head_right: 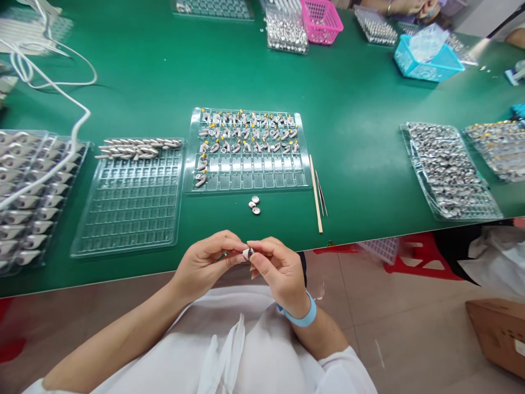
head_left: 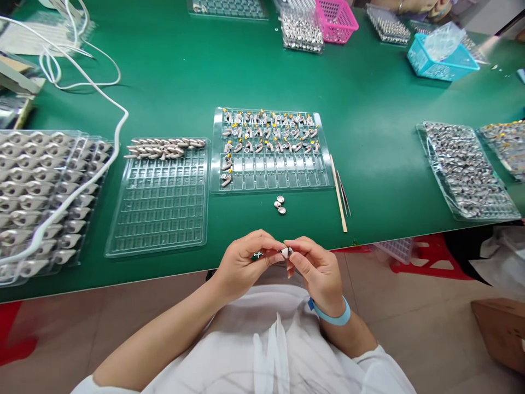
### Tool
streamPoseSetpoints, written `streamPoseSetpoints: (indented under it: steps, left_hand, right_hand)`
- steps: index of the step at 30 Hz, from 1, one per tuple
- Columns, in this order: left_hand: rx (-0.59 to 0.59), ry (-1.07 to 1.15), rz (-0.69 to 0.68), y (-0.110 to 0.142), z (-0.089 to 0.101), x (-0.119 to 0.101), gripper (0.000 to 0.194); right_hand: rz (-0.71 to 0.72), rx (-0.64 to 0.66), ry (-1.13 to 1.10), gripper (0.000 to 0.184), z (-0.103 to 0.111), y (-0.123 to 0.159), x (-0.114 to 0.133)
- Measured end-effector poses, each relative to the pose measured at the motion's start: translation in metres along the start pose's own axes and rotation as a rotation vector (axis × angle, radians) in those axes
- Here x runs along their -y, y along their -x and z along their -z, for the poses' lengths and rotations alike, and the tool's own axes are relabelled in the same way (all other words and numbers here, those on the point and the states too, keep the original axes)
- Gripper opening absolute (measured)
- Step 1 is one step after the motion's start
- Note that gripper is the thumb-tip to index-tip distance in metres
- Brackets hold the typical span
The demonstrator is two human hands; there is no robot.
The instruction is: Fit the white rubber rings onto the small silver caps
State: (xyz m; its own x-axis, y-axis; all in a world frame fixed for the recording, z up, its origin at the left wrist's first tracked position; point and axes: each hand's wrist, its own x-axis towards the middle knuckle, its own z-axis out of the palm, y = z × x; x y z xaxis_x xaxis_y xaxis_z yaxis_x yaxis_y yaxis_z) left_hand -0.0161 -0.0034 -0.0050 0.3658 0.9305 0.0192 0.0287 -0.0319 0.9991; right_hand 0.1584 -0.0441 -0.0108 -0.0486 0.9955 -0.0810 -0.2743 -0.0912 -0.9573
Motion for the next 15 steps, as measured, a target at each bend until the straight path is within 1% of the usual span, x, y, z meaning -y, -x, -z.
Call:
streamPoseSetpoints:
  steps: [5,8,11,15]
  left_hand:
    - [0.026,0.057,0.111,-0.0009,-0.0026,-0.0072,0.012]
    - [0.021,0.043,0.121,-0.0011,-0.0045,-0.0082,0.013]
    - [0.006,-0.05,0.027,-0.0005,-0.0061,-0.0089,0.01]
    - [-0.044,-0.228,-0.191,0.0011,-0.0081,-0.0102,0.009]
  right_hand:
    - [0.031,-0.017,0.128,0.021,-0.0017,0.0025,0.0045]
    - [0.031,-0.023,0.177,0.021,-0.0019,0.0051,0.0055]
    - [0.03,-0.052,0.223,0.021,-0.0016,0.0074,0.0049]
    - [0.067,-0.107,0.324,0.022,-0.0009,0.0092,0.0017]
